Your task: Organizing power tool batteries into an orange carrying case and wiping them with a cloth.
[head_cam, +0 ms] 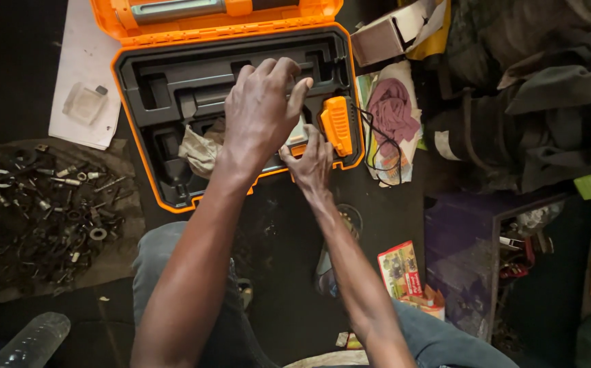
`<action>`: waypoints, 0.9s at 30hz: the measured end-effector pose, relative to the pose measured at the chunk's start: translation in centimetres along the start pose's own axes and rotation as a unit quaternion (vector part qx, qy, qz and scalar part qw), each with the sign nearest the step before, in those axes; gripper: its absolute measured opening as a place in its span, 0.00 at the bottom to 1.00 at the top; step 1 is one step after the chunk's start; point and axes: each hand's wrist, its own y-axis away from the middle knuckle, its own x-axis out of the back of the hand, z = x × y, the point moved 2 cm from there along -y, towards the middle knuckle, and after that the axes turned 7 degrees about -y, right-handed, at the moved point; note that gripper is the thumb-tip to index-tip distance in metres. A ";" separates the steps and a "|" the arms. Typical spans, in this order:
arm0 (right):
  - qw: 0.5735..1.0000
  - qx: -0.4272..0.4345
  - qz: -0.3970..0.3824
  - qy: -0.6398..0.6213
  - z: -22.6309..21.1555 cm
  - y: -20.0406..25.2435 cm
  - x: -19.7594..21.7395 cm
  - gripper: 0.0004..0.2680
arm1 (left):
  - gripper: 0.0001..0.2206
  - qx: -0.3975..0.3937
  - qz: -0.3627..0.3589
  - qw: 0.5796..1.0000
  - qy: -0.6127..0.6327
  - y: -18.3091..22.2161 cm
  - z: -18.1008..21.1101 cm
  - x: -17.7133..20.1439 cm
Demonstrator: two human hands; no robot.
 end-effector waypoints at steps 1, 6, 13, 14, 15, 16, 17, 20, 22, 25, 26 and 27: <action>1.000 0.000 0.000 0.000 0.0 0.1 0.1 0.27 | 0.14 0.000 0.000 1.000 0.000 0.0 0.0 0.0; 1.000 -0.021 0.013 -0.015 -0.2 0.5 0.1 0.23 | 0.14 -0.009 -0.003 1.000 -0.009 0.3 0.3 0.3; 0.998 -0.032 0.034 -0.052 0.1 1.3 0.1 0.21 | 0.15 0.013 -0.032 0.999 -0.016 0.0 0.2 0.2; 0.997 -0.013 0.048 -0.056 0.0 1.4 0.0 0.21 | 0.14 0.008 -0.024 1.000 -0.014 0.1 0.2 0.3; 0.996 0.006 0.063 -0.060 -0.1 1.6 0.0 0.20 | 0.14 0.003 -0.016 1.000 -0.013 0.1 0.2 0.3; 0.996 0.005 0.061 -0.060 -0.1 1.7 -0.2 0.20 | 0.14 0.004 -0.016 1.000 -0.013 0.2 0.2 0.3; 0.995 0.019 0.073 -0.058 -0.1 1.8 -0.3 0.20 | 0.14 0.004 -0.020 1.000 -0.018 0.2 0.2 0.3; 0.994 0.037 0.087 -0.048 -0.2 1.9 -0.3 0.20 | 0.14 0.006 -0.034 0.999 -0.019 0.2 0.1 0.1; 0.994 0.042 0.089 -0.040 -0.1 2.0 -0.3 0.20 | 0.14 0.009 -0.044 0.999 -0.015 0.2 0.2 0.0; 0.996 0.049 0.075 -0.017 0.2 1.8 -0.4 0.20 | 0.13 -0.012 -0.007 1.000 -0.012 0.3 0.5 0.4; 0.996 0.057 0.067 -0.007 0.3 1.7 -0.3 0.20 | 0.13 -0.011 -0.008 1.000 -0.014 0.4 0.4 0.4; 0.996 0.065 0.059 0.003 0.3 1.6 -0.3 0.20 | 0.14 -0.010 -0.010 1.000 -0.015 0.4 0.4 0.3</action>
